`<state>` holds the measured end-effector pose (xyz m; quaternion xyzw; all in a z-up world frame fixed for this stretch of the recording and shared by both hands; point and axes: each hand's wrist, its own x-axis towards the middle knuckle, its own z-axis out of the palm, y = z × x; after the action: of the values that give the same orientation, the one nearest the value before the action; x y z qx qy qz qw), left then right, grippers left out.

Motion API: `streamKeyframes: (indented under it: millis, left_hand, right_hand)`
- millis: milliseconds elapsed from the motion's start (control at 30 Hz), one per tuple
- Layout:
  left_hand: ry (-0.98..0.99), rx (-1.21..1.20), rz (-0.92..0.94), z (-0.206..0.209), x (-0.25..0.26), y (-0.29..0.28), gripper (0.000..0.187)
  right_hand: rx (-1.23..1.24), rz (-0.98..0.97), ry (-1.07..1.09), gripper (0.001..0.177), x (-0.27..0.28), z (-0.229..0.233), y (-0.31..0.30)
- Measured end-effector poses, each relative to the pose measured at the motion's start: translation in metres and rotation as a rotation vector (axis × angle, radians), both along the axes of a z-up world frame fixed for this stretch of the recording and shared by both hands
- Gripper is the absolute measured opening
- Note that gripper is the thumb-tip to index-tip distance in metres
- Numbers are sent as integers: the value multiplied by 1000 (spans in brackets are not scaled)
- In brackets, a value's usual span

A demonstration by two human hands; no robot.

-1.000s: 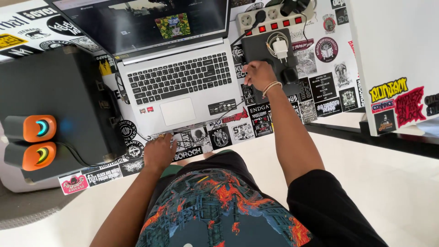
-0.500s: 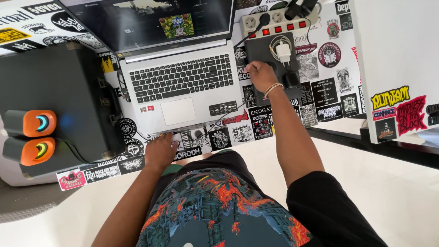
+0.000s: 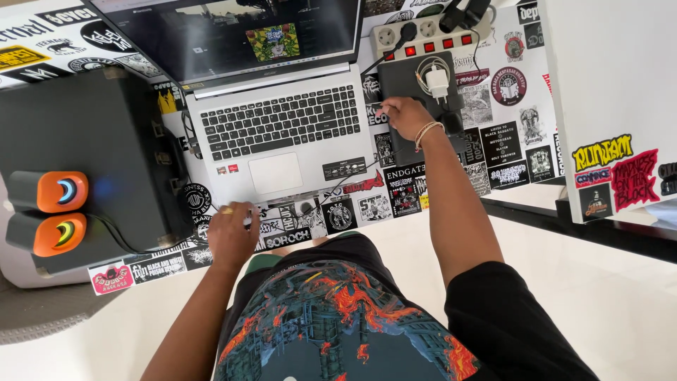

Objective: Moving and arranging electronic equipment like speakers and a laptop between a bed and a desk.

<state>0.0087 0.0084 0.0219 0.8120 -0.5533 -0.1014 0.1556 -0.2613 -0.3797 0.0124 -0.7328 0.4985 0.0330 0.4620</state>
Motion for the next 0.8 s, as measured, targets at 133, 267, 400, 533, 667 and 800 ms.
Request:
streamKeyframes:
  millis: [133, 267, 400, 533, 667, 800]
  left_hand:
    - [-33, -171, 103, 3, 8, -3, 26]
    - [18, -215, 296, -8, 12, -9, 57]
    - [207, -87, 468, -19, 13, -17, 69]
    - [349, 8, 538, -16, 10, -25, 71]
    - [411, 44, 539, -16, 9, -27, 77]
    - [490, 57, 567, -12, 11, -30, 82]
  right_hand:
    - [-5, 15, -85, 26, 2, -9, -6]
    - [9, 1, -140, 28, 3, -30, -16]
    - [186, -147, -233, 26, 9, -49, -21]
    - [269, -221, -198, 27, 15, -76, -21]
    - [317, -263, -272, 33, 12, -95, -22]
    - [149, -145, -238, 39, 15, -81, -13]
